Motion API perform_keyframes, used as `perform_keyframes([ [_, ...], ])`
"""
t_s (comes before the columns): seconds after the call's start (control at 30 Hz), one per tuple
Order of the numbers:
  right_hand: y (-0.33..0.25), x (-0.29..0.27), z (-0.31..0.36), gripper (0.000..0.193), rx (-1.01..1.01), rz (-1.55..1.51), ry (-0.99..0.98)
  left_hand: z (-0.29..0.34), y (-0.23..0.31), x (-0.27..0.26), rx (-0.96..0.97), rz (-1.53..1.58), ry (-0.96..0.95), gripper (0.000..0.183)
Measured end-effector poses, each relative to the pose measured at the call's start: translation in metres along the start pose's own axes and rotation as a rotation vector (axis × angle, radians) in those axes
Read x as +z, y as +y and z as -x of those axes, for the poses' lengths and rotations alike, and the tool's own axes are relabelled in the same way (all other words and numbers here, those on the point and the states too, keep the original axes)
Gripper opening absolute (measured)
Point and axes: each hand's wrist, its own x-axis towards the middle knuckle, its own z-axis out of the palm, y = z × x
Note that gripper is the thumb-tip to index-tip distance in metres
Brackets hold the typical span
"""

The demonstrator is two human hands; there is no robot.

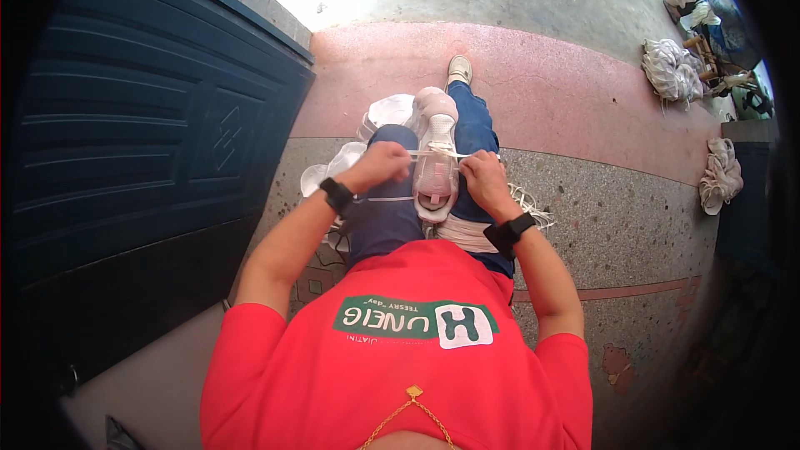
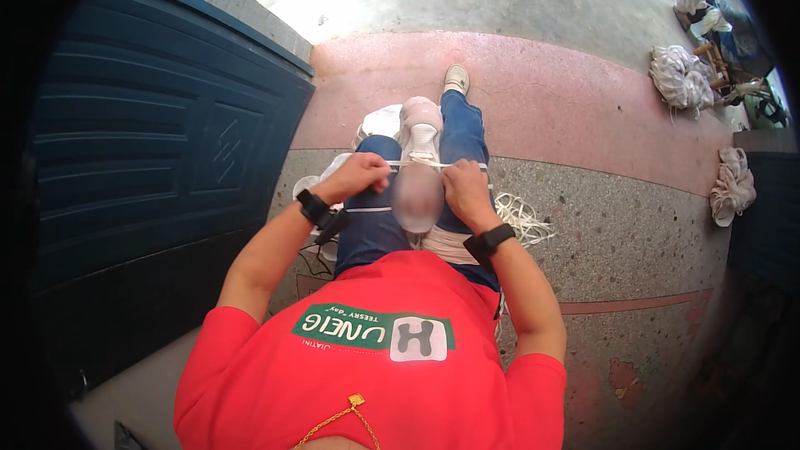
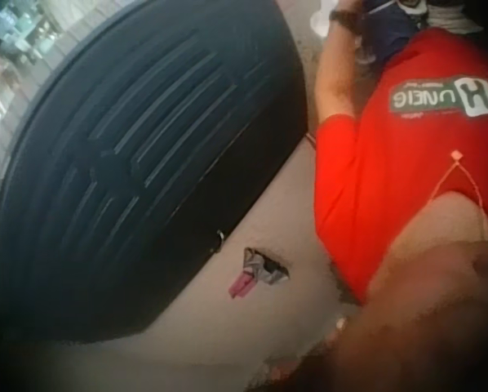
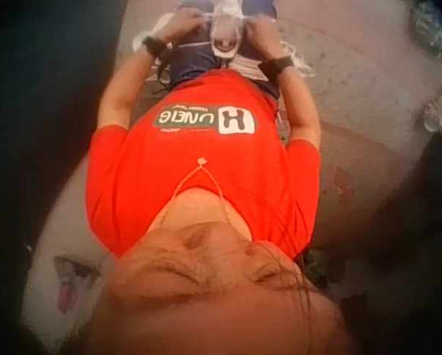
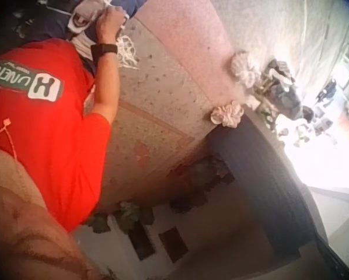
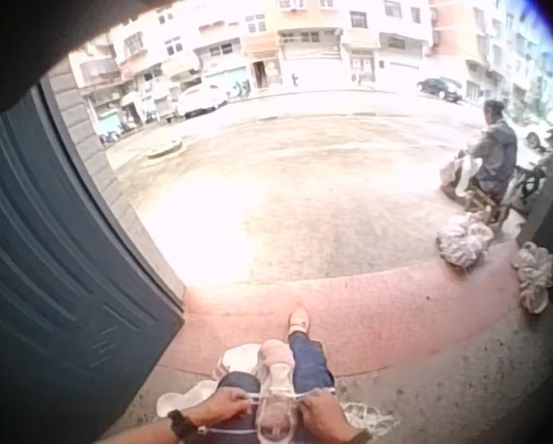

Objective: Lacing and preparing shoes in a manufacturing environment.

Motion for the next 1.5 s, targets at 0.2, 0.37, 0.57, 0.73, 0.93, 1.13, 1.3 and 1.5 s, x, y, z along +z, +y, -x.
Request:
perform_keyframes([
  [0.2, -0.009, 0.011, -0.014, 0.015, 0.086, 0.1, 0.166, -0.015, 0.008, 0.025, 0.461, -0.736, 0.305, 0.013],
  [0.37, -0.011, 0.01, -0.019, 0.011, 0.04, 0.159, 0.126, -0.015, -0.002, 0.03, 0.57, -0.873, 0.465, 0.011],
  [0.57, -0.011, 0.009, -0.025, 0.01, -0.085, 0.263, 0.034, -0.018, 0.004, 0.038, 0.602, -0.907, 0.504, 0.011],
  [0.73, -0.01, 0.013, -0.023, 0.009, -0.049, 0.189, 0.142, -0.014, 0.014, 0.037, 0.55, -1.025, 0.4, 0.011],
  [0.93, -0.014, 0.011, -0.021, 0.017, 0.006, 0.28, 0.159, -0.019, 0.017, 0.047, 0.567, -0.998, 0.419, 0.012],
  [1.13, -0.03, 0.005, -0.011, 0.029, -0.03, 0.423, 0.045, -0.005, 0.014, 0.058, 0.523, -0.972, 0.528, 0.019],
  [1.3, -0.022, 0.007, -0.015, 0.027, -0.034, 0.368, -0.102, 0.003, 0.008, 0.066, 0.46, -1.025, 0.475, 0.021],
  [1.5, -0.01, 0.007, -0.015, 0.02, -0.08, 0.142, -0.071, -0.005, 0.007, 0.061, 0.537, -0.782, 0.525, 0.015],
])
